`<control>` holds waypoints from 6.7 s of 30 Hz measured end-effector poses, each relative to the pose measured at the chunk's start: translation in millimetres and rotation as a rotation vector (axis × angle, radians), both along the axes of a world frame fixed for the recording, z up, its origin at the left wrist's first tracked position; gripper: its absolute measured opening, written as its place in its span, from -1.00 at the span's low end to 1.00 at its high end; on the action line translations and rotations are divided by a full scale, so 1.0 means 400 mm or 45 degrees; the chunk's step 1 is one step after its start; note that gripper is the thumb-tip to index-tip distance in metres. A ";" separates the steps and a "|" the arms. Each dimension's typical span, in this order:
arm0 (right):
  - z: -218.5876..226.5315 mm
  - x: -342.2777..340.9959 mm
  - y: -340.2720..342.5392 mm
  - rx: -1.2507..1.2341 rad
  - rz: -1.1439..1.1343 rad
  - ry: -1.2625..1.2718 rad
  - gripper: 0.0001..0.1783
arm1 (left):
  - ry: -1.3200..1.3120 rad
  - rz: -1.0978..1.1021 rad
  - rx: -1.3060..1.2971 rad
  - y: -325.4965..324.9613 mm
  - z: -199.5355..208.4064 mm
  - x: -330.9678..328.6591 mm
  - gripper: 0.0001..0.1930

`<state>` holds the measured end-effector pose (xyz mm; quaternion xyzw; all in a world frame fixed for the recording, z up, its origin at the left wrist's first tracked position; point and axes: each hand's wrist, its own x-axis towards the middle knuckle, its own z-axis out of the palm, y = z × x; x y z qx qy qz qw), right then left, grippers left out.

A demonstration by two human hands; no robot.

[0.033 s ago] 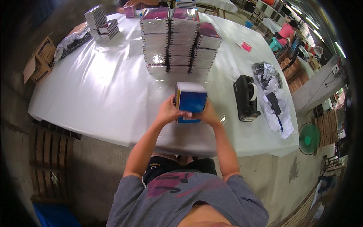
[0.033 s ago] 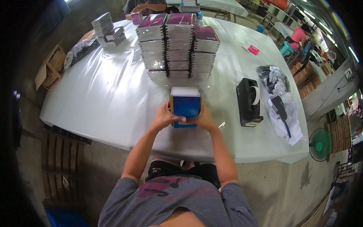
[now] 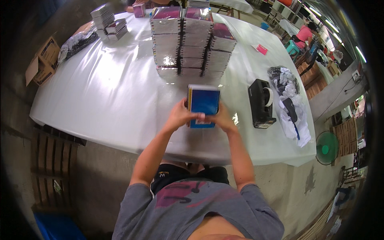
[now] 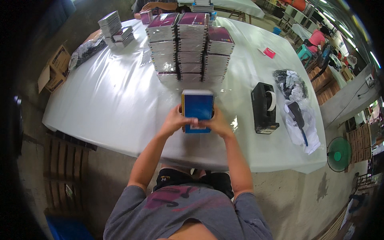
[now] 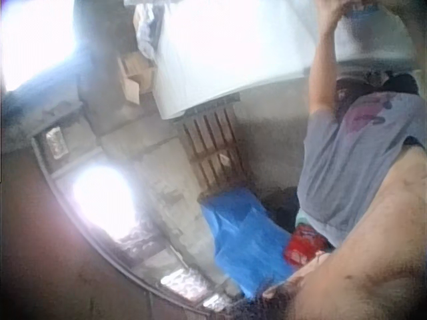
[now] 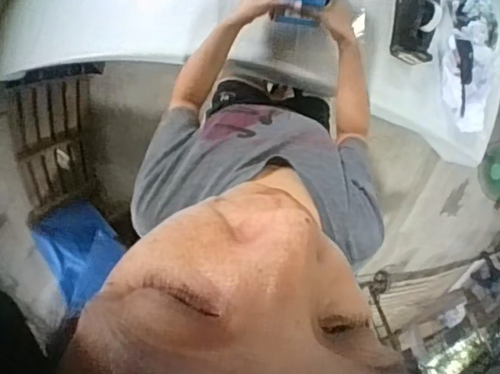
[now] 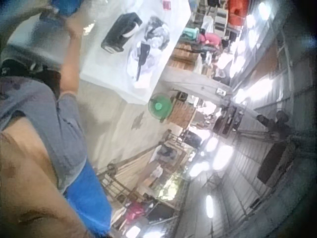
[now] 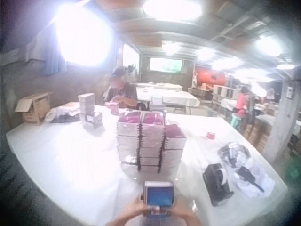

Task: The person wraps stacks of spiral-bound notebooks in clear plastic film at a white table. They place the notebooks on the film, fold the film around them, and seal the package with tape from a dispenser. The wrapped stacks are placed on the table.

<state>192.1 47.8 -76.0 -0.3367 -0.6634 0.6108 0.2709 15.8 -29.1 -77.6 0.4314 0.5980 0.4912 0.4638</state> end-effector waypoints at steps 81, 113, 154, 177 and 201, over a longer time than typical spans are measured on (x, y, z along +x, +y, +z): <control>-0.046 -0.019 0.069 -0.650 0.026 -0.052 -0.31 | 0.364 0.627 0.296 -0.072 -0.110 -0.148 -0.55; -0.004 -0.012 0.048 -0.713 -0.011 -0.110 -0.30 | 0.206 0.270 0.008 -0.093 -0.095 -0.191 -0.41; -0.073 0.018 0.060 -0.715 0.003 0.191 -0.41 | 0.432 0.063 -0.031 -0.101 -0.085 -0.193 -0.20; 0.054 -0.062 0.023 -0.729 0.026 -0.067 -0.41 | 0.354 0.027 -0.013 -0.125 -0.080 -0.211 -0.14; 0.000 -0.080 0.041 -0.691 0.139 -0.189 -0.44 | 0.198 -0.103 0.045 -0.051 0.084 -0.084 0.04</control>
